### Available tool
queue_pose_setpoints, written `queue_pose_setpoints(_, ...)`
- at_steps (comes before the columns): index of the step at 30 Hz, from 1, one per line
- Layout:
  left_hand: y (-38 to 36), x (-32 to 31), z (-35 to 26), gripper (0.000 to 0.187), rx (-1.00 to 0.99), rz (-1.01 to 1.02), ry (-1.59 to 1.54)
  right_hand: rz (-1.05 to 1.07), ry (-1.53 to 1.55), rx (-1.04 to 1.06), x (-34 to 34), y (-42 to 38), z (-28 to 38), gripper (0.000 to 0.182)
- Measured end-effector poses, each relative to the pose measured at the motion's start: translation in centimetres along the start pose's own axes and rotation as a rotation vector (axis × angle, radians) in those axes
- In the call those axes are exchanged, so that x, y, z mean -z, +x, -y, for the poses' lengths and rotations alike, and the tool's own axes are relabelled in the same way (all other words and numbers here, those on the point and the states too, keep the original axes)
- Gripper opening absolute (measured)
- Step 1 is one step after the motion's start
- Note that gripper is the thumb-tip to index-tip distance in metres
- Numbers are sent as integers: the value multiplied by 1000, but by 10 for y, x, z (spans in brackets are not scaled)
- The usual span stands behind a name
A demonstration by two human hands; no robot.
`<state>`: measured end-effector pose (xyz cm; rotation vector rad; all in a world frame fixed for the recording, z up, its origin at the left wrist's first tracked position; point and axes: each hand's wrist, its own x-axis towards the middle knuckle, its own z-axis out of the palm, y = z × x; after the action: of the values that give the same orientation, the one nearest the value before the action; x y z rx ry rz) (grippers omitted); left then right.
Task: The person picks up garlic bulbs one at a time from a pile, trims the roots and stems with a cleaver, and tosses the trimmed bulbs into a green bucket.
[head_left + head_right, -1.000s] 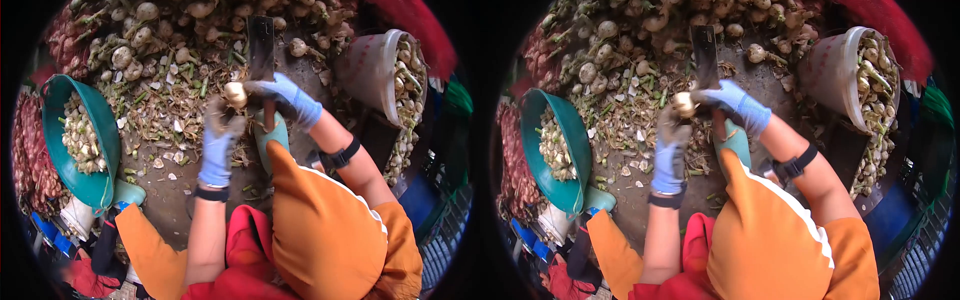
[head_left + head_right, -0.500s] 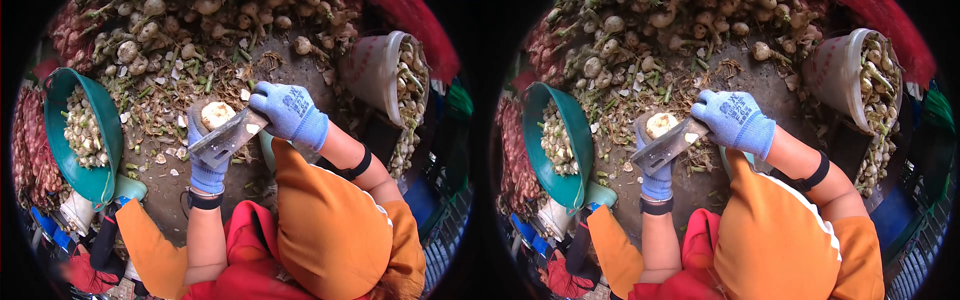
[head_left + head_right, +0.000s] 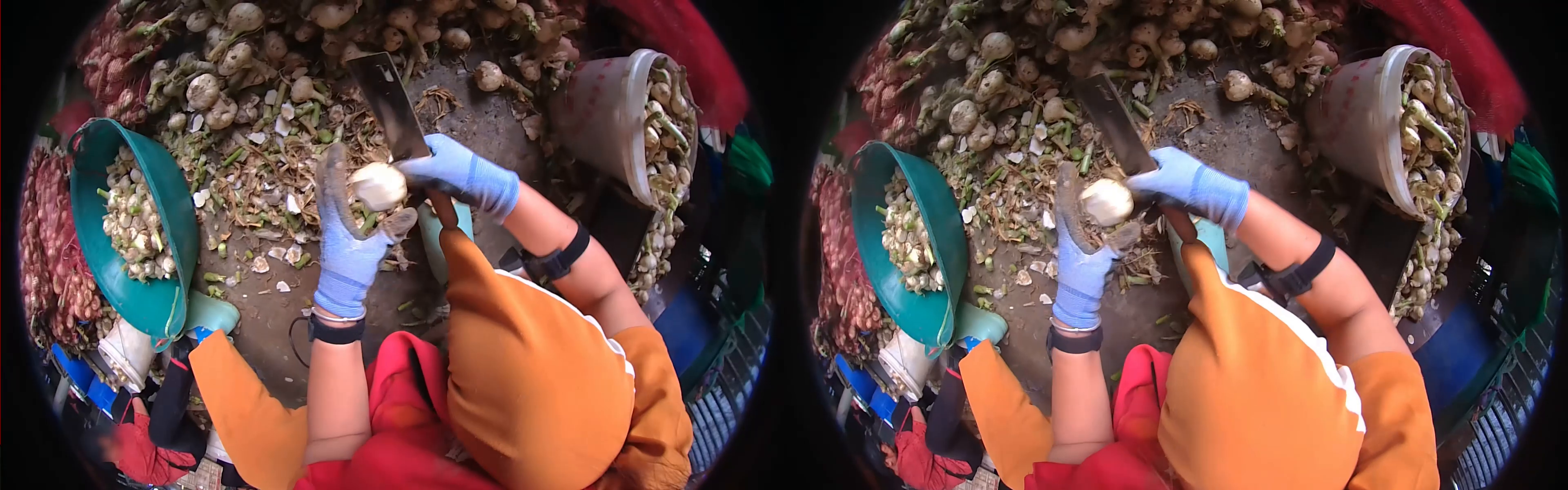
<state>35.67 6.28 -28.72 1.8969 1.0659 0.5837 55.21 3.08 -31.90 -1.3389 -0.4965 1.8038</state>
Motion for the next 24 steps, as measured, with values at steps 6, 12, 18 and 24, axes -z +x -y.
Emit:
queue_pose_setpoints(6,-1,17,-8,44,598,-140,-825,-63,-1310,235,16,-3,21,29)
queue_pose_setpoints(12,-5,156,38,55,158,-354,-2038,-821,-1041,485,132,-10,24,34)
queue_pose_setpoints(18,4,15,50,57,602,-167,-1325,-406,-398,130,85,28,-2,36)
queue_pose_setpoints(24,-5,-20,8,77,654,-60,-1009,5,-216,-117,-13,-25,46,29)
